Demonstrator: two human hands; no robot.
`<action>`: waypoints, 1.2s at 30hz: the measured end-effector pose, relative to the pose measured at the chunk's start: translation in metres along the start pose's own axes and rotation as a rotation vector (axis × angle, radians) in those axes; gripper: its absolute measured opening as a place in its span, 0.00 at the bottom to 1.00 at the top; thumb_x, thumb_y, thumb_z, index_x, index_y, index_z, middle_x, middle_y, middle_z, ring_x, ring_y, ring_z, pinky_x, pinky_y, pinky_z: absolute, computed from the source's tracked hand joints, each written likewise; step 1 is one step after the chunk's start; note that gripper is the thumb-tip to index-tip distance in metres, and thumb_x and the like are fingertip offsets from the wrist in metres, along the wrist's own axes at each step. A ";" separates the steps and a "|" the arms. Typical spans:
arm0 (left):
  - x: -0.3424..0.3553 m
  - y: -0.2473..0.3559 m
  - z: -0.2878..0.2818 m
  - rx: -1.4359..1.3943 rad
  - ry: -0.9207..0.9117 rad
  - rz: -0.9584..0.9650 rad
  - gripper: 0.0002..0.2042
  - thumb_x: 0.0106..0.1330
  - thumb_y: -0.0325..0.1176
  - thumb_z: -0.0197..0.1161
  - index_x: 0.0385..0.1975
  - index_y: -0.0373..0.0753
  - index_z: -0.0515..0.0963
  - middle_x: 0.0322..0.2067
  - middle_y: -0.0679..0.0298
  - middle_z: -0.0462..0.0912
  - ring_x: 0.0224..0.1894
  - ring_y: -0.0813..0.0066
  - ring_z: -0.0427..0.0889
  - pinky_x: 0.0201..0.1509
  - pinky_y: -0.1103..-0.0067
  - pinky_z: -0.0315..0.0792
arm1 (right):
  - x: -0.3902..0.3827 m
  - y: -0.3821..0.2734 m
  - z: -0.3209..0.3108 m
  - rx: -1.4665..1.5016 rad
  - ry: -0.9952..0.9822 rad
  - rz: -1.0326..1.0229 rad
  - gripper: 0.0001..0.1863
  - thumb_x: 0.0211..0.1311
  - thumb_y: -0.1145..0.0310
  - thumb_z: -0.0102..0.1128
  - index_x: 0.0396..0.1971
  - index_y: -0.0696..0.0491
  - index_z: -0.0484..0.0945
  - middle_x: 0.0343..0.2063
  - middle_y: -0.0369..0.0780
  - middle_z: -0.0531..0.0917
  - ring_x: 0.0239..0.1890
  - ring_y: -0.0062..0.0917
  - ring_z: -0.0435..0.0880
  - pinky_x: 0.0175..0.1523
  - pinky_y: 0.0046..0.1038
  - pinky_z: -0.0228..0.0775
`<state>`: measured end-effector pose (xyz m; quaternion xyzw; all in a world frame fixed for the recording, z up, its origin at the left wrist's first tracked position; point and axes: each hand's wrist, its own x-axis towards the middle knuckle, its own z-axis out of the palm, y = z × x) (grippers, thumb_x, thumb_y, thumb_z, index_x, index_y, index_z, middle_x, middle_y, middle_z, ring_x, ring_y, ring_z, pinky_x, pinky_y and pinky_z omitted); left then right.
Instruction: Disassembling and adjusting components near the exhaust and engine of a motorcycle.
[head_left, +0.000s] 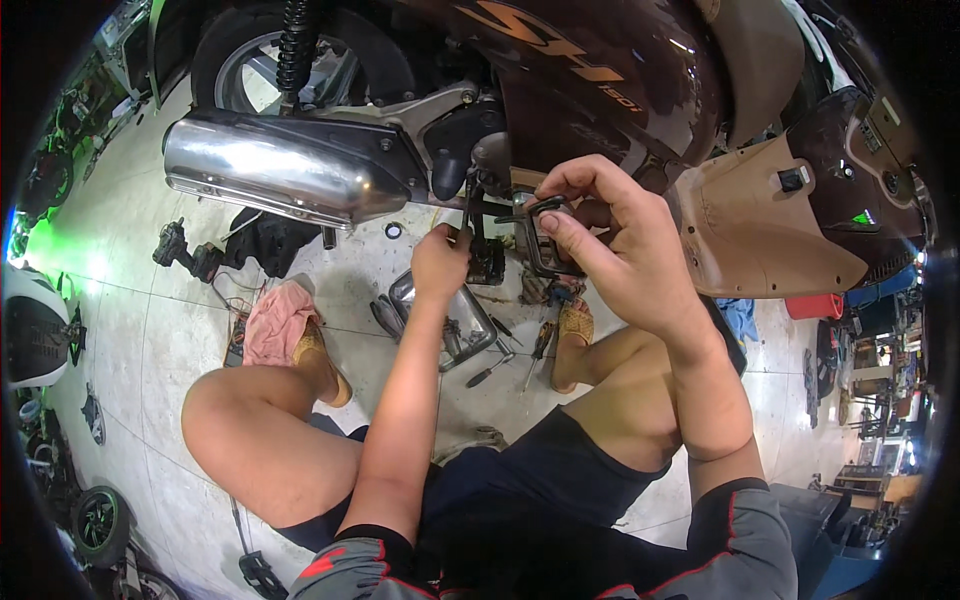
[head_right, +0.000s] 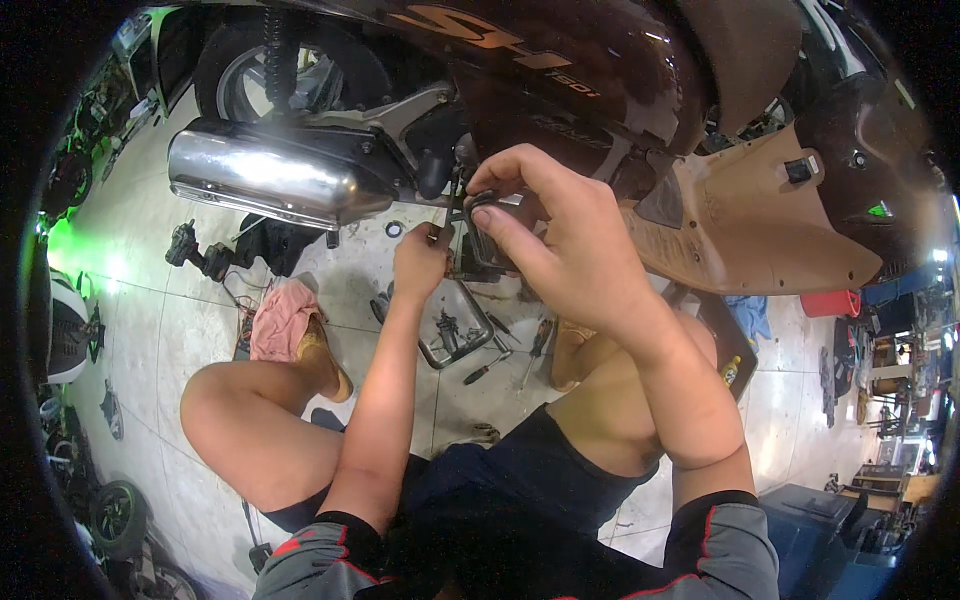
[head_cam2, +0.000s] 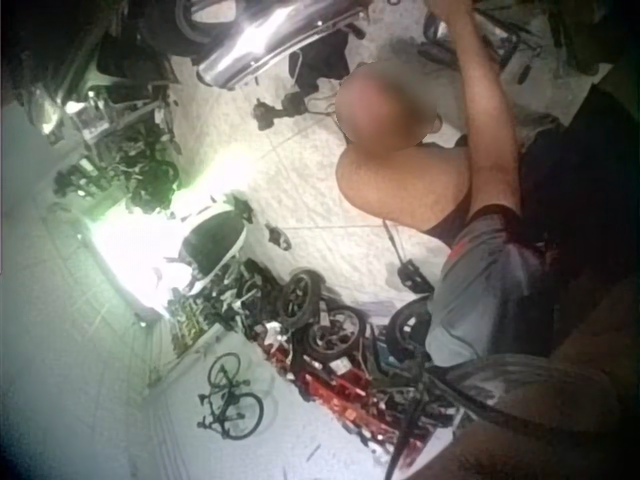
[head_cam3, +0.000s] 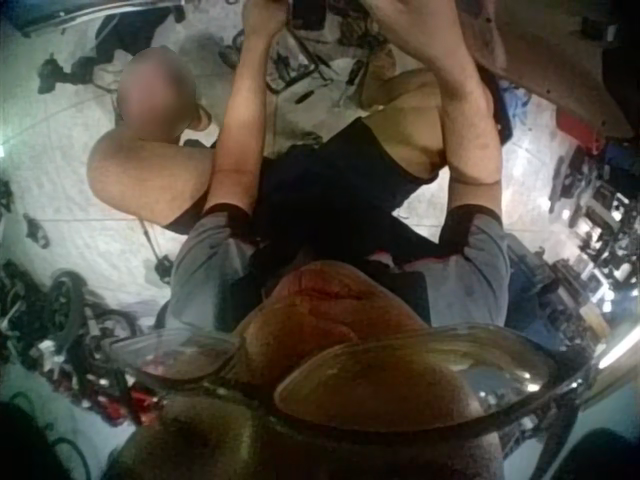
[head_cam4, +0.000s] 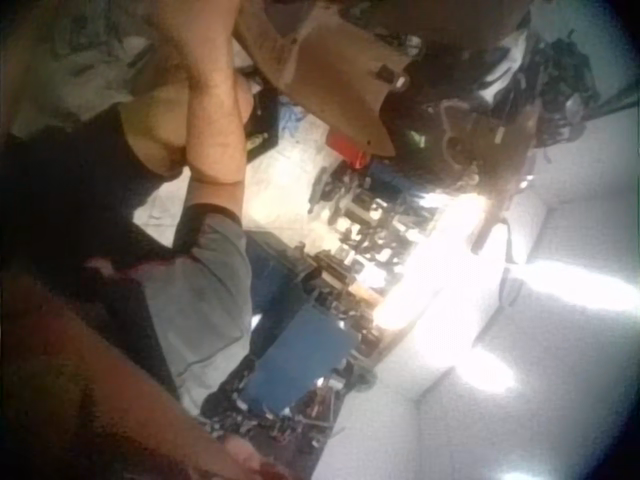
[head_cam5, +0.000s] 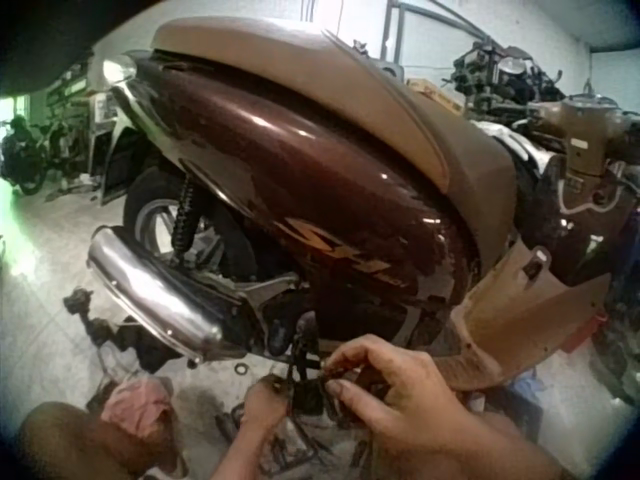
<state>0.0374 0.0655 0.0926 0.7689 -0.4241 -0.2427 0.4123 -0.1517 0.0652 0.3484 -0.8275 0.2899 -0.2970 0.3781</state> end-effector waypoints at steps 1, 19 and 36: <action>0.000 0.002 -0.004 -0.015 -0.008 0.006 0.11 0.69 0.36 0.64 0.33 0.31 0.80 0.23 0.58 0.86 0.26 0.77 0.85 0.27 0.74 0.77 | 0.000 0.000 0.000 -0.008 -0.002 -0.015 0.08 0.69 0.79 0.61 0.46 0.60 0.76 0.39 0.35 0.84 0.33 0.10 0.78 0.33 0.15 0.74; 0.036 -0.030 -0.017 -0.838 -0.565 -0.318 0.10 0.71 0.30 0.64 0.43 0.28 0.81 0.32 0.55 0.87 0.29 0.68 0.87 0.32 0.73 0.81 | -0.009 0.020 0.064 -0.352 -0.663 -0.019 0.12 0.61 0.74 0.62 0.44 0.55 0.77 0.39 0.46 0.85 0.41 0.45 0.86 0.44 0.41 0.78; 0.048 -0.016 -0.019 -0.650 -0.520 -0.304 0.12 0.72 0.35 0.65 0.44 0.30 0.79 0.33 0.55 0.86 0.34 0.65 0.90 0.30 0.73 0.83 | 0.009 0.043 0.121 -0.423 -1.106 0.084 0.15 0.61 0.79 0.55 0.48 0.57 0.76 0.36 0.53 0.85 0.43 0.51 0.86 0.44 0.48 0.79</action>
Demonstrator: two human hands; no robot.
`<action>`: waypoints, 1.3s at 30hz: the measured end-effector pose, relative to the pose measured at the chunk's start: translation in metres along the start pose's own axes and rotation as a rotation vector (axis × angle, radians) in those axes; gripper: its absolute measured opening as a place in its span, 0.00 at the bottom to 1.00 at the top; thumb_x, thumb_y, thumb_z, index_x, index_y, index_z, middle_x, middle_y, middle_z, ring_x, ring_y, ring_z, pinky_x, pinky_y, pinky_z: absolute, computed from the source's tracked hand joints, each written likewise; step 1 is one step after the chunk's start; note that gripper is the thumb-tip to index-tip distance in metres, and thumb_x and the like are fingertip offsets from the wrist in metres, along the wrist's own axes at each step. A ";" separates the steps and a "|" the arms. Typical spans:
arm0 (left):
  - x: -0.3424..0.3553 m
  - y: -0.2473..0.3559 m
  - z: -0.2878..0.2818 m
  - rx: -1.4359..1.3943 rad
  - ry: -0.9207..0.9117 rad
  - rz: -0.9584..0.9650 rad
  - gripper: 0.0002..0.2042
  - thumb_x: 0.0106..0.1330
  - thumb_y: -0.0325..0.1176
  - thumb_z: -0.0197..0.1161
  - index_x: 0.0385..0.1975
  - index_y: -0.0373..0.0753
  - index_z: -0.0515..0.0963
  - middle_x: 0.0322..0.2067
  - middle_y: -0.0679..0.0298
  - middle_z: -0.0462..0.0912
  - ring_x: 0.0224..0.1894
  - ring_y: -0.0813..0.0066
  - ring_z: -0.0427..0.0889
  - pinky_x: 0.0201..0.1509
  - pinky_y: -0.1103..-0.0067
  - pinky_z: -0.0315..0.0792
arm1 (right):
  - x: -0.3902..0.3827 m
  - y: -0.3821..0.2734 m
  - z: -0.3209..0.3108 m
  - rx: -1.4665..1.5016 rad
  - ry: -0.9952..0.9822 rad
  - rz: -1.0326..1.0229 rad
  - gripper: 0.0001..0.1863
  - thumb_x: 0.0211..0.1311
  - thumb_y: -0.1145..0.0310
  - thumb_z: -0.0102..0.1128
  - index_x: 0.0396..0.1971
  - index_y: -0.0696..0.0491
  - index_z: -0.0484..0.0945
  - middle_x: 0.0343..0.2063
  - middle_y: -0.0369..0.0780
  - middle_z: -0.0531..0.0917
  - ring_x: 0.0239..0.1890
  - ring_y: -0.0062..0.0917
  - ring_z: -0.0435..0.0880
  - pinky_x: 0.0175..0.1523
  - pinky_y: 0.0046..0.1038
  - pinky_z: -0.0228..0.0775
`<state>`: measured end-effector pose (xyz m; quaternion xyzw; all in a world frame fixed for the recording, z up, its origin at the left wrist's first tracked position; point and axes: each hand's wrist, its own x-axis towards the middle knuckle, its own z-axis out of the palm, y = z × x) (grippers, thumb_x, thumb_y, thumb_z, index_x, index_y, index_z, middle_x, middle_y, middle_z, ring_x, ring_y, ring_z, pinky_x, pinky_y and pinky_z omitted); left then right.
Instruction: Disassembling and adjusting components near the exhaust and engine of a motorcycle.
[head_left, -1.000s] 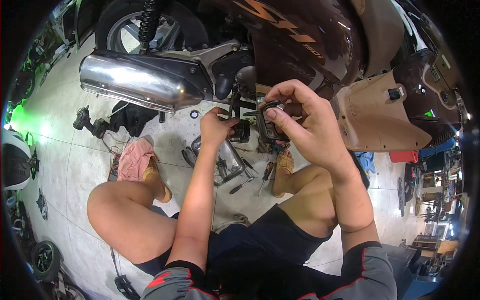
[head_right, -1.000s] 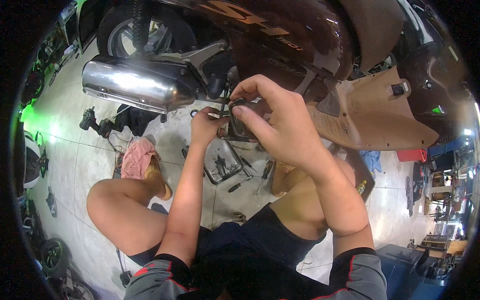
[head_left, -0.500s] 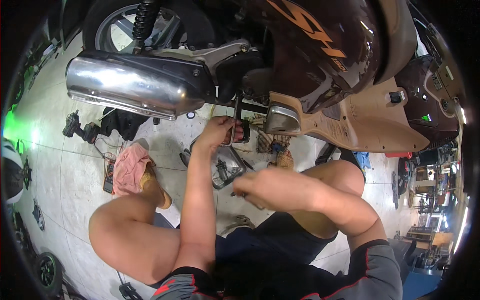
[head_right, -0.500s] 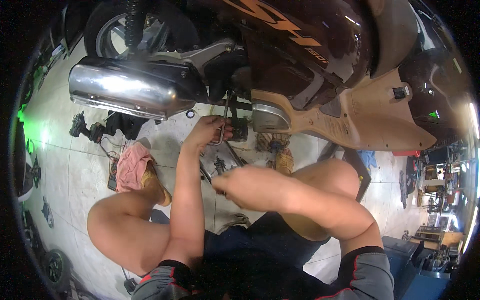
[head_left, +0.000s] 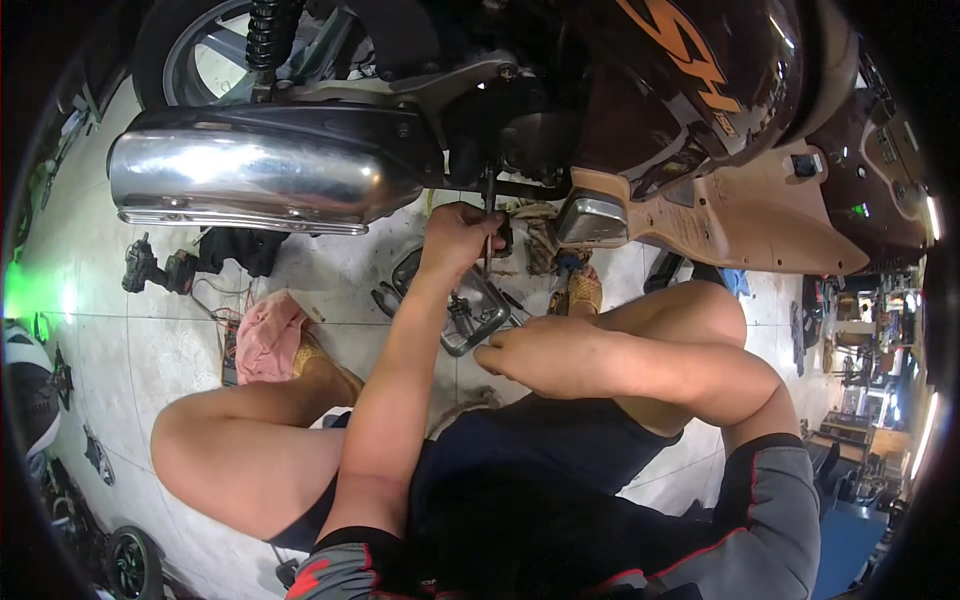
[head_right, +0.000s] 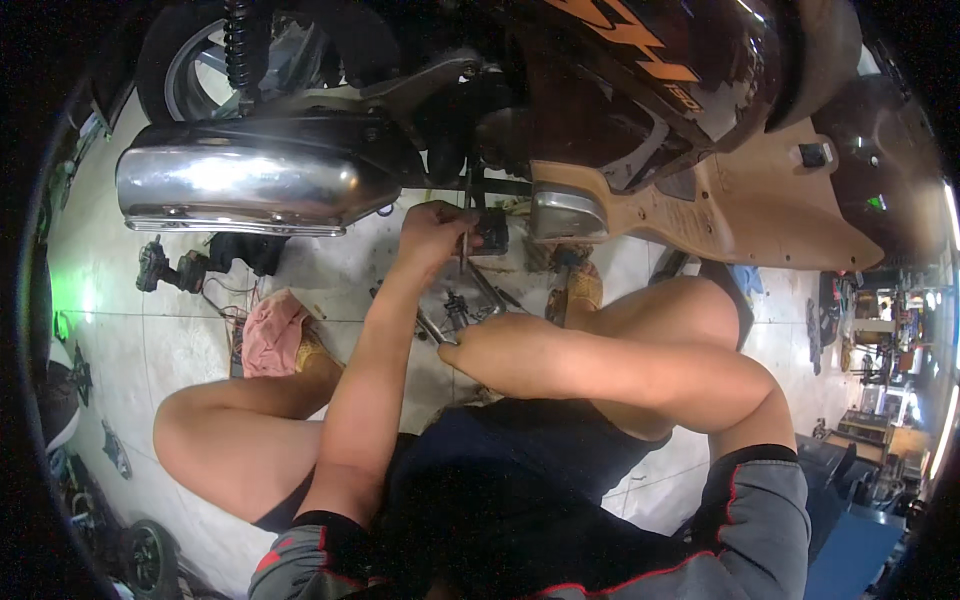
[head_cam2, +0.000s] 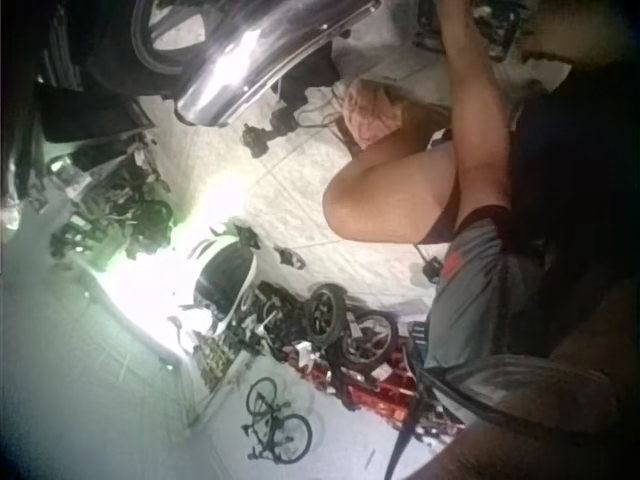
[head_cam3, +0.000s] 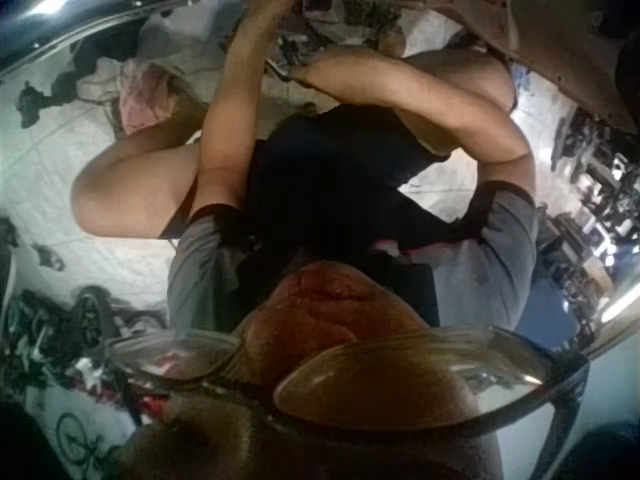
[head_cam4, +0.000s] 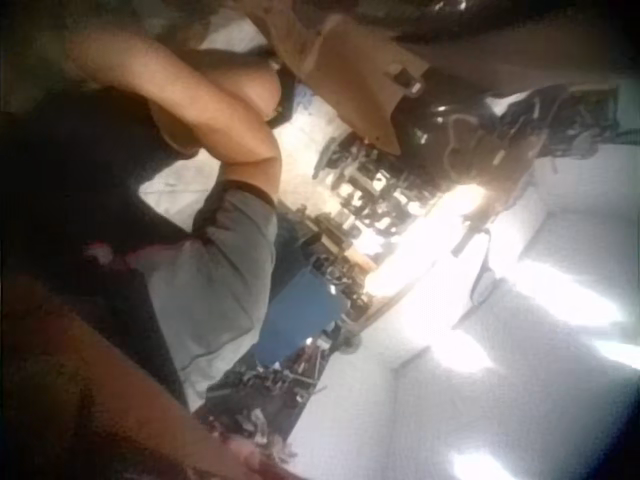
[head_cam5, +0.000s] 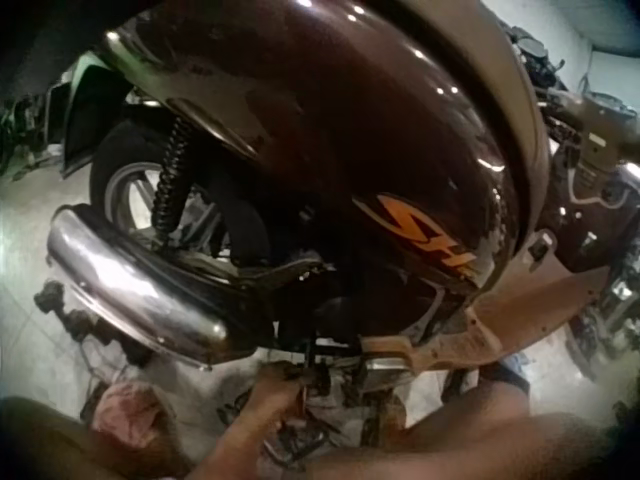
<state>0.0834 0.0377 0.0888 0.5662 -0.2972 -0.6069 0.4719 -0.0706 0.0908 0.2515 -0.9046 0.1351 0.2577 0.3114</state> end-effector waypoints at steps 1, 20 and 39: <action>0.003 -0.001 -0.003 0.006 -0.011 0.014 0.12 0.72 0.35 0.65 0.44 0.30 0.79 0.33 0.55 0.86 0.34 0.65 0.90 0.30 0.73 0.83 | -0.002 -0.004 0.000 -0.023 0.023 0.020 0.15 0.61 0.79 0.55 0.48 0.57 0.76 0.37 0.53 0.85 0.44 0.51 0.86 0.45 0.48 0.79; 0.029 -0.017 -0.004 -0.080 -0.086 -0.108 0.13 0.76 0.35 0.58 0.49 0.32 0.79 0.40 0.60 0.87 0.37 0.68 0.88 0.39 0.72 0.85 | -0.002 -0.005 0.010 0.161 0.321 0.209 0.10 0.62 0.72 0.60 0.42 0.55 0.77 0.35 0.49 0.85 0.41 0.50 0.85 0.44 0.48 0.74; 0.019 -0.001 -0.009 -0.126 -0.172 -0.092 0.11 0.72 0.33 0.63 0.43 0.30 0.80 0.33 0.56 0.87 0.32 0.65 0.89 0.35 0.73 0.86 | -0.082 -0.002 -0.036 0.493 0.836 -0.094 0.21 0.67 0.75 0.62 0.59 0.58 0.73 0.42 0.42 0.86 0.44 0.30 0.86 0.48 0.30 0.76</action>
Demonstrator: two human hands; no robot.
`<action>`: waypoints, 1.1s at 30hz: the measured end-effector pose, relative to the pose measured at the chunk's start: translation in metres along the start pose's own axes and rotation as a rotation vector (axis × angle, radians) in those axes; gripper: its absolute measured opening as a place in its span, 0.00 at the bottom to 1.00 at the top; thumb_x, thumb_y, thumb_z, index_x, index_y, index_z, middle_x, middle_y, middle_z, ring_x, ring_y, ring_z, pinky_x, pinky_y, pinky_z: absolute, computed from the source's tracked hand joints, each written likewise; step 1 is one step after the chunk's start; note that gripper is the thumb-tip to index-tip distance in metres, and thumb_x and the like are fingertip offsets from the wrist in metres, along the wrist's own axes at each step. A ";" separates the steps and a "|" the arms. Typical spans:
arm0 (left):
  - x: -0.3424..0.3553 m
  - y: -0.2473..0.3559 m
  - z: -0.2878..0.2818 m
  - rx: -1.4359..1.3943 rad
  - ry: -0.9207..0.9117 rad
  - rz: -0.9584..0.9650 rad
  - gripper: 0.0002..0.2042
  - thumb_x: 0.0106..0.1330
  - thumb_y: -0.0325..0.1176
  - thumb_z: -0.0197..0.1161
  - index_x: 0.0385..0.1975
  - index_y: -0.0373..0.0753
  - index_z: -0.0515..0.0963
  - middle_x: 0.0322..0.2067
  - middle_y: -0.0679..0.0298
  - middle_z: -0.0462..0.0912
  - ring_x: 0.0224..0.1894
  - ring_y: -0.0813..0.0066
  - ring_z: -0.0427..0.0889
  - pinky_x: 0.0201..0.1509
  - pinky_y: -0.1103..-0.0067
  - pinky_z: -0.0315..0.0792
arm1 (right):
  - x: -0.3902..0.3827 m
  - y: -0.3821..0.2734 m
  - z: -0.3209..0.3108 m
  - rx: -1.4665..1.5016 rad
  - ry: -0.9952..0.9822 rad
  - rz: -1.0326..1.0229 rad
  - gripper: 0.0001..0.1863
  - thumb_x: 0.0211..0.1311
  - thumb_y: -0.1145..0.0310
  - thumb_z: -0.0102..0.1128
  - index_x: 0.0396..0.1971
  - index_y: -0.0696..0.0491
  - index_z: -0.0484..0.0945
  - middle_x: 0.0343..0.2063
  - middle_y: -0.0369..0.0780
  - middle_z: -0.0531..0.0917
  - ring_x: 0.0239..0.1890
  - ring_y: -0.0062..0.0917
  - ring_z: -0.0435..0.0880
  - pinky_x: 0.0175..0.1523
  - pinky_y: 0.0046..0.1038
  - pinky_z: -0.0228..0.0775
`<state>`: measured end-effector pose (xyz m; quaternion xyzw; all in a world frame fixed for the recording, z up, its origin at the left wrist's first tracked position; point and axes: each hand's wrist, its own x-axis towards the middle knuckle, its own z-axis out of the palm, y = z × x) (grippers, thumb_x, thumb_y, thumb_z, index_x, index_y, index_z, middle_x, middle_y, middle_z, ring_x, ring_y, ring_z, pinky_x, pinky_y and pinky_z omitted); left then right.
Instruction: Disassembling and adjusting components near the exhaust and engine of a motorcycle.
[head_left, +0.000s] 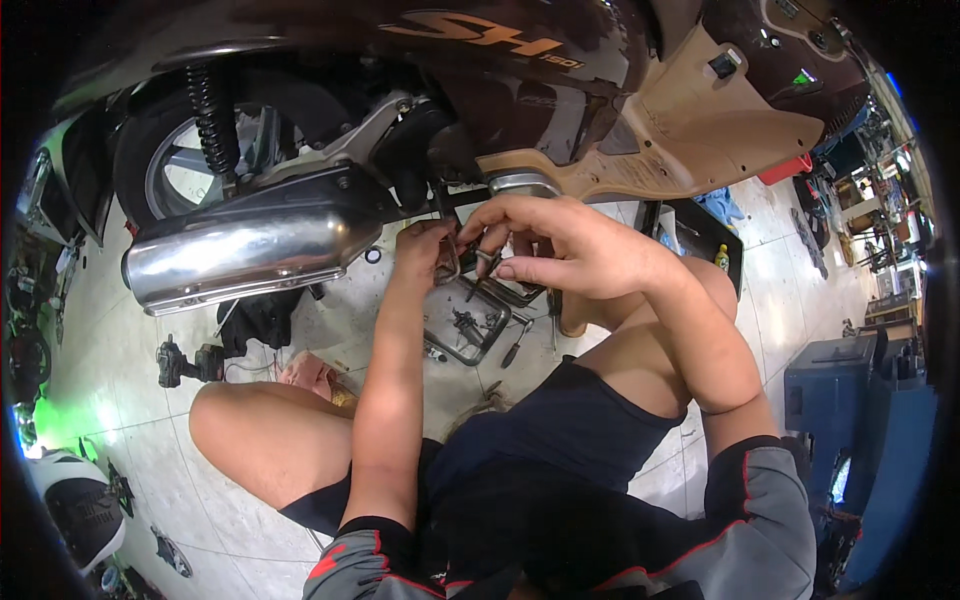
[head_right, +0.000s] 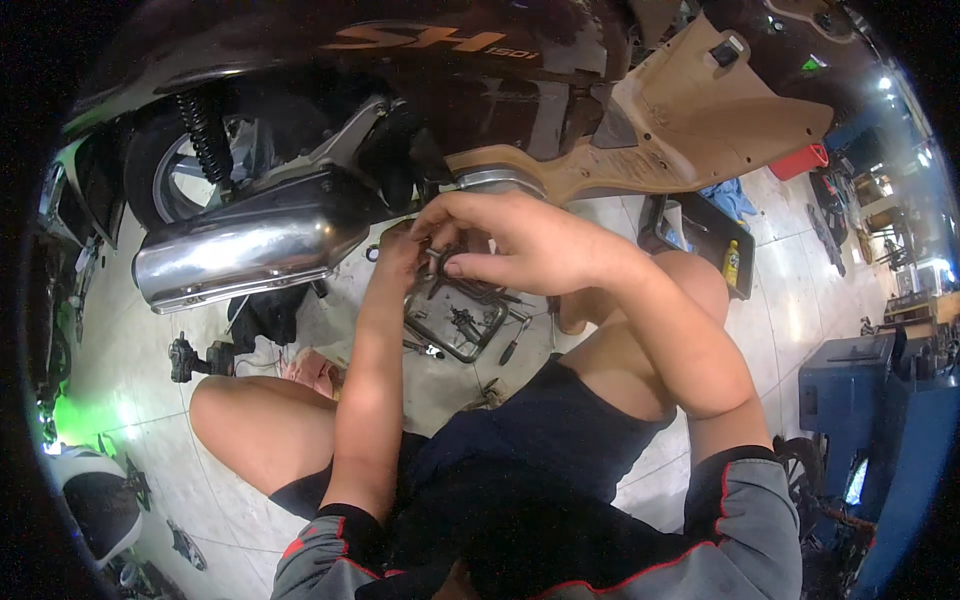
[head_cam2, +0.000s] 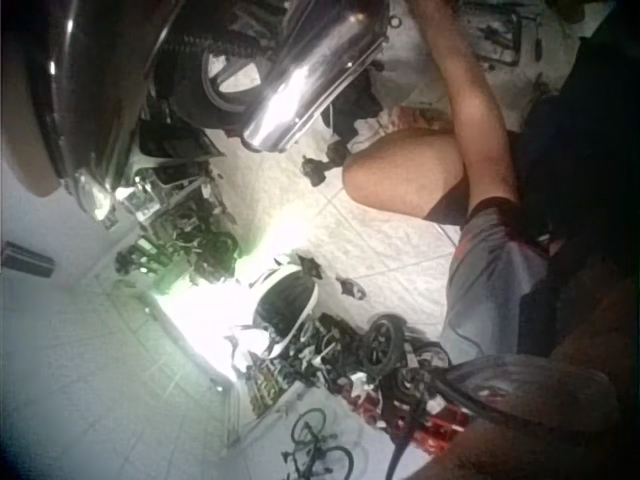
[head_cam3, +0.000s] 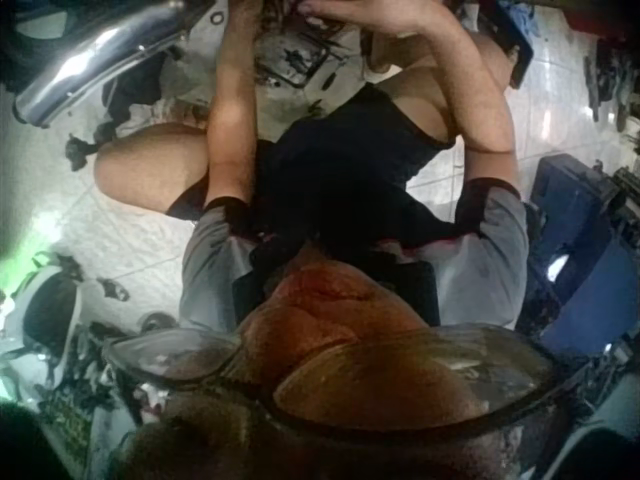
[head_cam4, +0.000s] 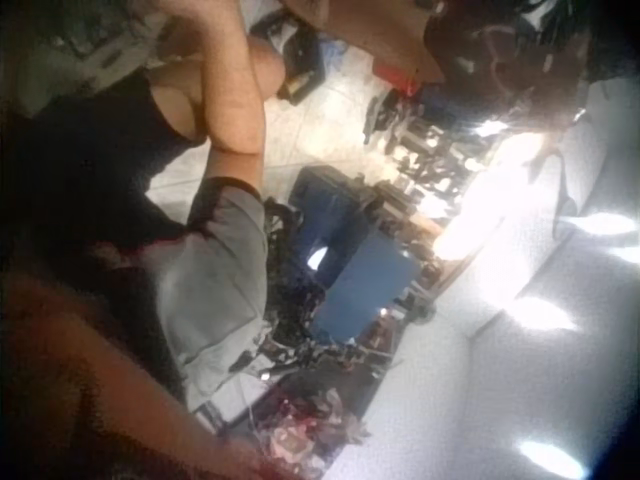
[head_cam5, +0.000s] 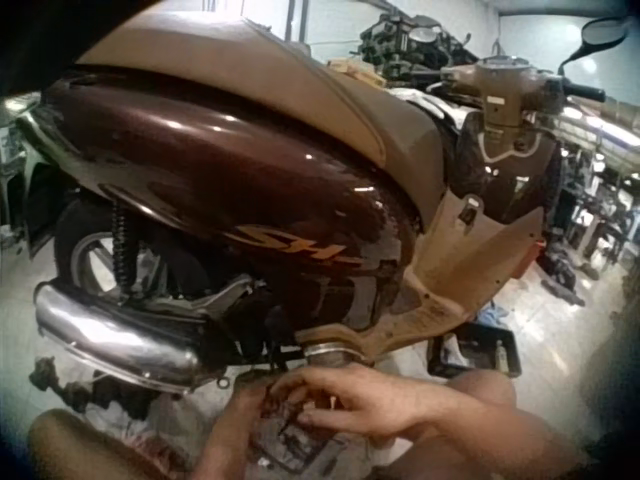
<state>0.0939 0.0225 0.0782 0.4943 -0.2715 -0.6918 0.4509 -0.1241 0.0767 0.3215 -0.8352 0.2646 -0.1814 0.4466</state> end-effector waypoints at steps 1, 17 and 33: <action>0.004 -0.001 -0.003 -0.028 -0.032 -0.014 0.10 0.72 0.33 0.63 0.42 0.30 0.80 0.32 0.56 0.87 0.32 0.65 0.89 0.35 0.73 0.86 | 0.000 -0.001 0.000 0.058 0.010 -0.009 0.21 0.68 0.75 0.62 0.60 0.58 0.73 0.44 0.41 0.86 0.45 0.27 0.85 0.49 0.28 0.76; 0.008 -0.007 0.006 -0.043 -0.002 0.037 0.13 0.76 0.33 0.56 0.48 0.29 0.79 0.39 0.53 0.88 0.36 0.62 0.90 0.38 0.71 0.86 | -0.008 0.002 -0.008 -0.003 0.226 0.012 0.16 0.70 0.74 0.63 0.56 0.59 0.77 0.46 0.38 0.84 0.45 0.17 0.81 0.49 0.22 0.75; 0.018 -0.013 0.002 -0.168 -0.002 -0.015 0.12 0.74 0.35 0.59 0.45 0.31 0.78 0.35 0.56 0.87 0.34 0.65 0.89 0.37 0.72 0.86 | 0.008 0.014 -0.002 0.311 0.189 0.238 0.19 0.71 0.77 0.58 0.61 0.60 0.75 0.44 0.35 0.81 0.42 0.15 0.78 0.49 0.20 0.74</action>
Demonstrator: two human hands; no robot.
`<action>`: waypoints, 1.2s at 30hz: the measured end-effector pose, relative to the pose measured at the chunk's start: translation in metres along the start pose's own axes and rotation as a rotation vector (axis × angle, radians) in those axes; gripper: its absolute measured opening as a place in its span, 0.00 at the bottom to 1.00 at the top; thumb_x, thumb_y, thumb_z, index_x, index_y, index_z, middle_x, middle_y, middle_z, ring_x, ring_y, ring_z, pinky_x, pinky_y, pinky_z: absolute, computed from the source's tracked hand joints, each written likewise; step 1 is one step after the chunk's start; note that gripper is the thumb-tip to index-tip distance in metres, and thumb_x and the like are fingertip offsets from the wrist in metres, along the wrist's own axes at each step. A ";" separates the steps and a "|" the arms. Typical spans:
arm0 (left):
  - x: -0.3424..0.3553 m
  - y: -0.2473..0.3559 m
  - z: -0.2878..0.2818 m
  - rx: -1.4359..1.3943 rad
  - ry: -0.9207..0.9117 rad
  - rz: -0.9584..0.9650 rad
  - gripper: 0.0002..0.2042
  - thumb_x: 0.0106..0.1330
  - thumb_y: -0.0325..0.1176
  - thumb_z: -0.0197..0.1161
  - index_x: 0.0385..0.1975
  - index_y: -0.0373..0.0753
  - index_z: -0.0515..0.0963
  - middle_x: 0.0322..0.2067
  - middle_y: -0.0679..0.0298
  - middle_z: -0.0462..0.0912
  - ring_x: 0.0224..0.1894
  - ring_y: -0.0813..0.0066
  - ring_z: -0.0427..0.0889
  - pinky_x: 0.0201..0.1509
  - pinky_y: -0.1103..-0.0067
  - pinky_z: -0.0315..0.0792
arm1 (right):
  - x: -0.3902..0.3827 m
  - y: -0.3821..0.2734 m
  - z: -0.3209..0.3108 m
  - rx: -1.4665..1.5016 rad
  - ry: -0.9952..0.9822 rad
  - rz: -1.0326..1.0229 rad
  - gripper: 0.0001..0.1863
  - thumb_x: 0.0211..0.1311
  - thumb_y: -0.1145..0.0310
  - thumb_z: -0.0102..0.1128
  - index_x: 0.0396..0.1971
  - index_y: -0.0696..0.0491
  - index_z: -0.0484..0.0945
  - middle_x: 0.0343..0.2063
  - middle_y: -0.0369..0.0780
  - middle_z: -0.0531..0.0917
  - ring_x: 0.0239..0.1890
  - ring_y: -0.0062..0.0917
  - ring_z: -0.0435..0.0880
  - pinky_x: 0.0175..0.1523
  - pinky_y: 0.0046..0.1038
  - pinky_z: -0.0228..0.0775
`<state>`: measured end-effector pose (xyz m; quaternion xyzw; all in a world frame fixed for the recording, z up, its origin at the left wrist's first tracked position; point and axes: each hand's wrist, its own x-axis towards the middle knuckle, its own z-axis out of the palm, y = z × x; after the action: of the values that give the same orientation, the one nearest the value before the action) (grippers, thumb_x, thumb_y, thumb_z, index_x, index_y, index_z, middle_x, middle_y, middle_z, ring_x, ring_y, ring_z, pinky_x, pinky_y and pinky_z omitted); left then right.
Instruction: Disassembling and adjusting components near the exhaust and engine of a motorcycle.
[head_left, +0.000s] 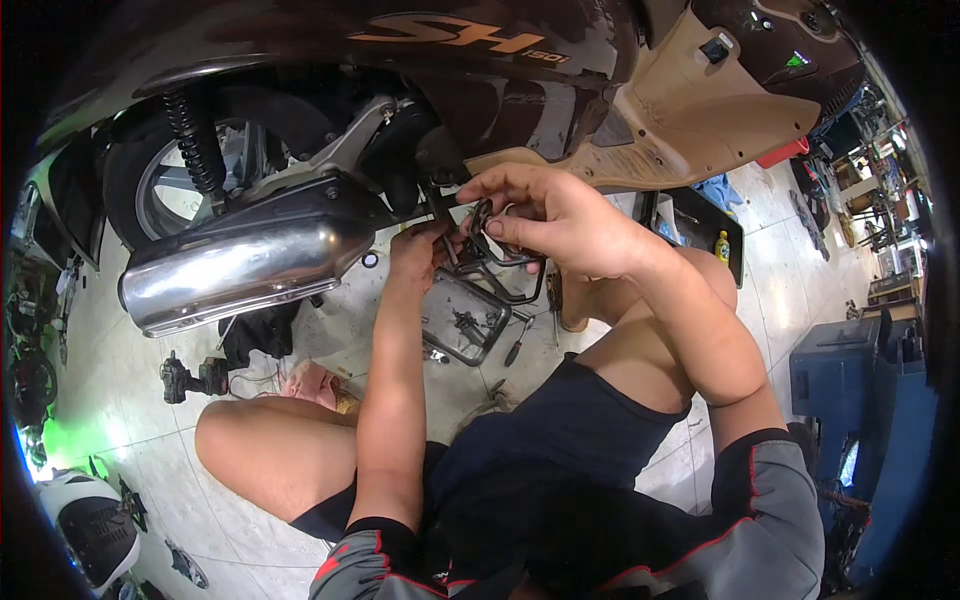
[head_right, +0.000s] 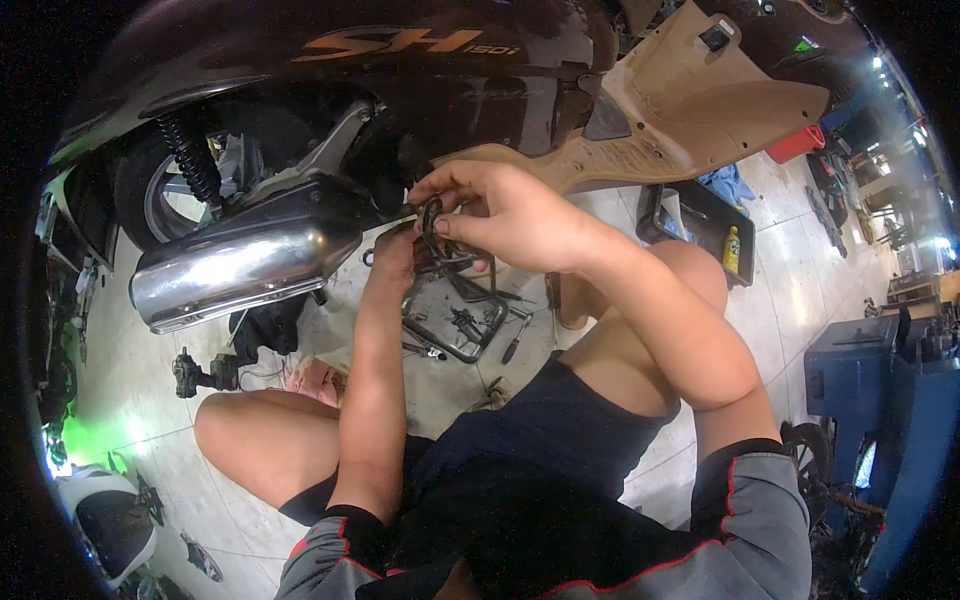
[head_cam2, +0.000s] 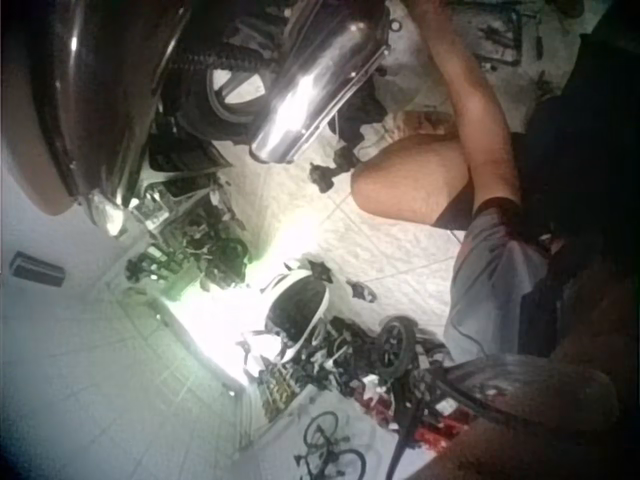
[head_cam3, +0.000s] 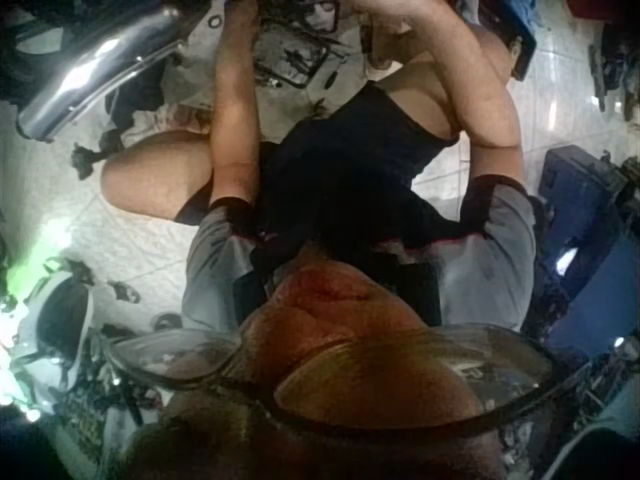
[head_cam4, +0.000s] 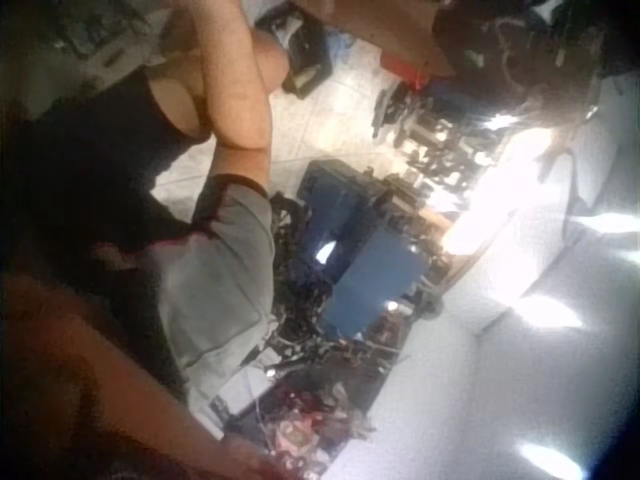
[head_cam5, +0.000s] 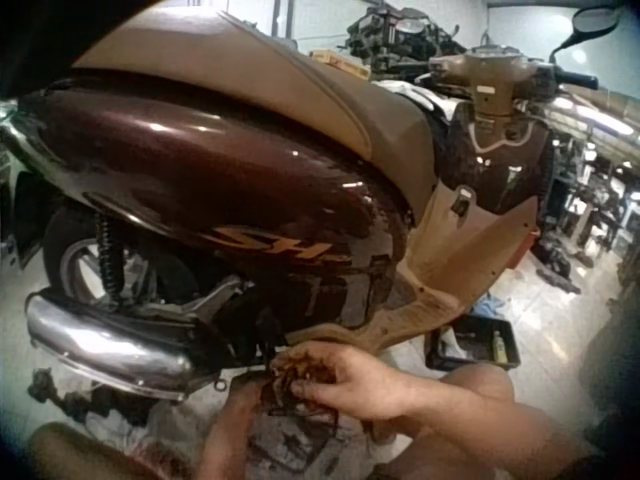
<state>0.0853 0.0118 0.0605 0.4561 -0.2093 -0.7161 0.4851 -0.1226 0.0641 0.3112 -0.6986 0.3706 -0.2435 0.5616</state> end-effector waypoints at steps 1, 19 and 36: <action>0.002 0.001 -0.002 0.000 -0.002 -0.003 0.12 0.74 0.35 0.59 0.45 0.31 0.78 0.35 0.56 0.87 0.34 0.65 0.89 0.37 0.72 0.86 | 0.001 -0.001 0.000 0.070 -0.018 0.032 0.20 0.72 0.77 0.58 0.61 0.60 0.75 0.43 0.35 0.80 0.41 0.14 0.78 0.50 0.20 0.74; -0.009 0.009 0.007 -0.074 0.018 -0.024 0.09 0.73 0.33 0.62 0.42 0.33 0.81 0.32 0.59 0.87 0.31 0.68 0.88 0.33 0.75 0.84 | 0.013 -0.003 0.008 0.070 0.018 0.179 0.20 0.71 0.74 0.59 0.61 0.57 0.76 0.35 0.30 0.75 0.34 0.10 0.73 0.33 0.16 0.72; -0.012 0.010 0.017 -0.161 0.098 -0.015 0.08 0.73 0.32 0.61 0.41 0.34 0.79 0.29 0.59 0.86 0.28 0.68 0.87 0.29 0.73 0.82 | 0.008 -0.011 0.002 -0.084 0.132 0.170 0.18 0.71 0.72 0.54 0.58 0.58 0.79 0.33 0.29 0.80 0.29 0.07 0.71 0.31 0.14 0.66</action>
<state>0.0770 0.0160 0.0815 0.4517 -0.1235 -0.7111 0.5245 -0.1135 0.0602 0.3210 -0.6700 0.4746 -0.2246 0.5248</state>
